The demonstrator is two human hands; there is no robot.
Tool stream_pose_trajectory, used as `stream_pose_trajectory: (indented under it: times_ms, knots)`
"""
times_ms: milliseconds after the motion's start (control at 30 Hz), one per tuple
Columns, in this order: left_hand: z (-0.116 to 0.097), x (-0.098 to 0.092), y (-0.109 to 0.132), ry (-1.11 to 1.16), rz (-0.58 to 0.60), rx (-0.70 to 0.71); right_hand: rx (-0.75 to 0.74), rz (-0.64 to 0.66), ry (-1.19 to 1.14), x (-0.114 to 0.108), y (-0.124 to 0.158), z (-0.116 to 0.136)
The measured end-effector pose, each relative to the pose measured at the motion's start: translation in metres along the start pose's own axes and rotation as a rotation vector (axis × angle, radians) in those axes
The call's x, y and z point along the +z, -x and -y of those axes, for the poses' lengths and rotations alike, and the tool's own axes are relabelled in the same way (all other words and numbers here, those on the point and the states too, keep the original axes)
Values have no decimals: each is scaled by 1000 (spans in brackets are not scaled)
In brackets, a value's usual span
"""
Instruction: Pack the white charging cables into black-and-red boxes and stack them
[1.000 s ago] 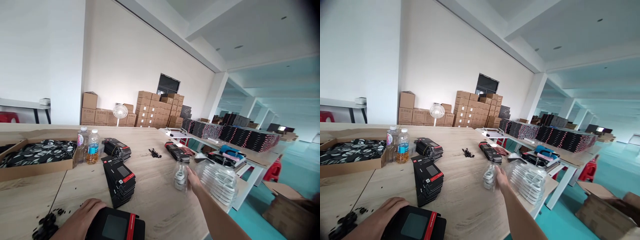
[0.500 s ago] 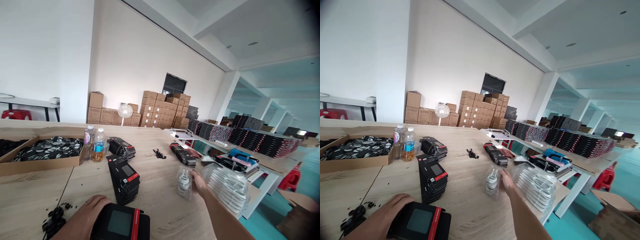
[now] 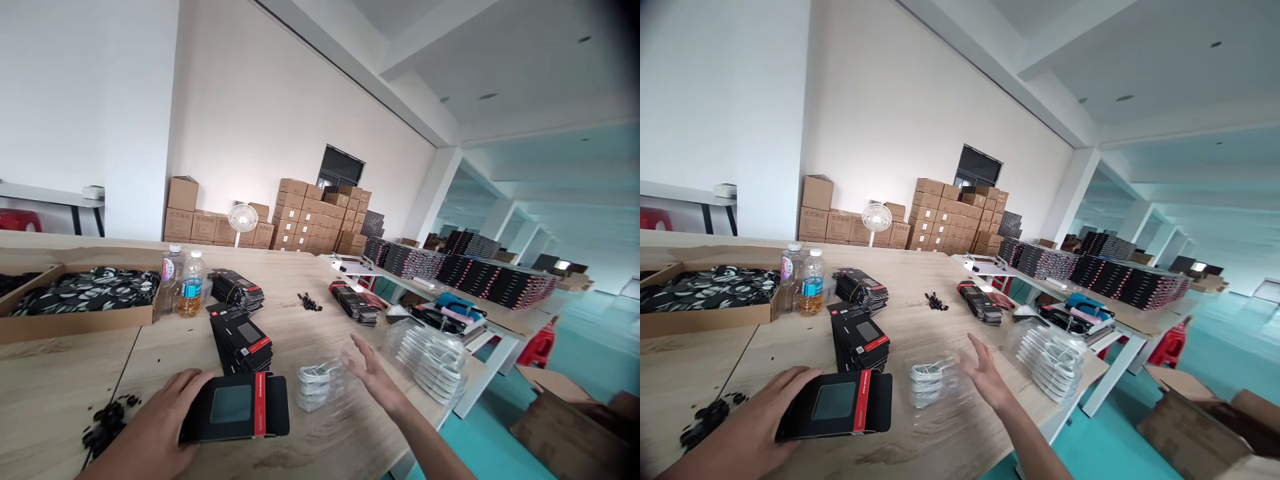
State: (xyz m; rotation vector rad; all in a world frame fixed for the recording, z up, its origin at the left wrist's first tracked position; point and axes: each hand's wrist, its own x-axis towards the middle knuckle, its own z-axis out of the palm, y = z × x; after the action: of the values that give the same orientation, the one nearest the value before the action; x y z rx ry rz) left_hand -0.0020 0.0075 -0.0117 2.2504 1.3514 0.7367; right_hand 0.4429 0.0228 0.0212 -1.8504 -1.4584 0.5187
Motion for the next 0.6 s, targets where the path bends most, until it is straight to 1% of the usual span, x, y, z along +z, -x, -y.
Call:
stream_pose_trajectory:
  times_ms: [67, 100, 133, 167, 233, 300, 400, 533, 600]
  knots:
    - [6, 1, 0, 28, 7, 57, -193, 189, 56, -15, 3, 24]
    - [10, 2, 0, 39, 4, 74, -257, 302, 95, -21, 2, 36]
    - [12, 3, 0, 44, -4, 79, -281, 405, 138, -26, -1, 46]
    - [15, 4, 1, 48, -11, 81, -274, 494, 188, -29, -5, 54]
    - [17, 5, 1, 52, -21, 86, -217, 600, 303, -29, -15, 65]
    - [18, 5, 1, 45, -27, 86, -168, 621, 406, -25, -25, 68]
    - [18, 3, -1, 13, -40, 64, -169, 582, 468, -21, -33, 66]
    - [16, -1, -4, -59, -52, -19, -192, 491, 351, -29, -30, 62]
    - [12, -3, -4, -109, -65, -68, -198, 415, 276, -34, -24, 64]
